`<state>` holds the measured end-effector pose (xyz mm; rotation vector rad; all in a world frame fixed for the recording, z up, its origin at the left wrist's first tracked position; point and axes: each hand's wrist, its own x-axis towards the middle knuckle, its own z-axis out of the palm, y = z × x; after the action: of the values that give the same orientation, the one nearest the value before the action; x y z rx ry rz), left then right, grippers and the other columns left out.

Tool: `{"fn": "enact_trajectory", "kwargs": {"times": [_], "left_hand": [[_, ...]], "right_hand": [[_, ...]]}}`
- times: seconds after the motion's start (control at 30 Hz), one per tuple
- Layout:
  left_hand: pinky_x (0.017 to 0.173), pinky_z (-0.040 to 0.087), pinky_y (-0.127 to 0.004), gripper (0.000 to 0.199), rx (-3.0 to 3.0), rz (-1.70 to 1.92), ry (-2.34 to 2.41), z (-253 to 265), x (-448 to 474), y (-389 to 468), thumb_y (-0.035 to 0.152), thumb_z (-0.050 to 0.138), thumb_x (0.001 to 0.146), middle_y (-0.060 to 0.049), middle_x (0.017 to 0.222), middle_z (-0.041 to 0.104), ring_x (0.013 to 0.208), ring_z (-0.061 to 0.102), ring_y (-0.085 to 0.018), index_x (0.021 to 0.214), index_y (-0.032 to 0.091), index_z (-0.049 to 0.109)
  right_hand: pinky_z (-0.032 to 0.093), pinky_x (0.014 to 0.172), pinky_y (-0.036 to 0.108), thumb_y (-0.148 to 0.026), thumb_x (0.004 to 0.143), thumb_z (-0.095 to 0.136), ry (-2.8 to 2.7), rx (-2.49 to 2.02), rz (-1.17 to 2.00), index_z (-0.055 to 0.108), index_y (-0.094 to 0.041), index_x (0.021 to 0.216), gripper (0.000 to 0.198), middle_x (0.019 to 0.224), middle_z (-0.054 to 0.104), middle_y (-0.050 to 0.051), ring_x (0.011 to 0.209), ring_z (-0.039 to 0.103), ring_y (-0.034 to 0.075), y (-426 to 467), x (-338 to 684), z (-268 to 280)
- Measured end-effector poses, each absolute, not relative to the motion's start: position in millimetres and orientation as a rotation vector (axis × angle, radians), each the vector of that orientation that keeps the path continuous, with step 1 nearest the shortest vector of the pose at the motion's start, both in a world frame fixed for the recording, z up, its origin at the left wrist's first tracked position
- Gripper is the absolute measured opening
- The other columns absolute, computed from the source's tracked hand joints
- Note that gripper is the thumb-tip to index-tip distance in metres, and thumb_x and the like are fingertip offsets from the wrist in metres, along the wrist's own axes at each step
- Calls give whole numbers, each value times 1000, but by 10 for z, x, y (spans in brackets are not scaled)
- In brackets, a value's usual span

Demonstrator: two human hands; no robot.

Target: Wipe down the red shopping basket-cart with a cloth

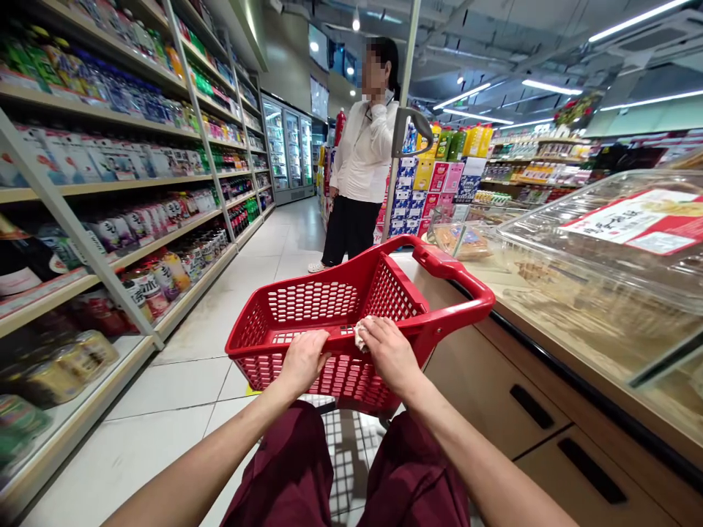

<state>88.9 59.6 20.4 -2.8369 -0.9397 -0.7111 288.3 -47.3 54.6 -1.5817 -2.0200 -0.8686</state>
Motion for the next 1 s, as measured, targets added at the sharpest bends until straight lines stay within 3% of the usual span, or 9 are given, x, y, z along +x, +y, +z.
{"fn": "enact_trajectory", "kwargs": {"times": [0.53, 0.77, 1.0], "left_hand": [[90, 35, -39, 31, -2829, -856, -875, 169, 901, 582, 15, 54, 74, -9, 110, 57, 103, 49, -23, 104, 16, 49], [84, 38, -36, 23, -2858, -888, -896, 207, 974, 596, 11, 53, 72, -5, 96, 60, 90, 52, -20, 95, 17, 52], [89, 35, -39, 25, -2869, -929, -928, 183, 1026, 608, 11, 52, 72, -5, 97, 60, 93, 52, -21, 96, 18, 52]], "right_hand": [[34, 98, 40, -13, 82, 42, -1849, -1733, -1002, 59, -16, 107, 30, 116, 58, 7, 109, 50, 21, -659, 3195, 600], [37, 96, 38, -10, 82, 38, -1931, -1625, -980, 61, -18, 104, 33, 115, 59, 5, 109, 50, 19, -468, 2973, 478], [34, 98, 42, -11, 81, 40, -1667, -1731, -1065, 60, -15, 106, 32, 117, 57, 10, 117, 44, 23, -618, 3361, 524]]}}
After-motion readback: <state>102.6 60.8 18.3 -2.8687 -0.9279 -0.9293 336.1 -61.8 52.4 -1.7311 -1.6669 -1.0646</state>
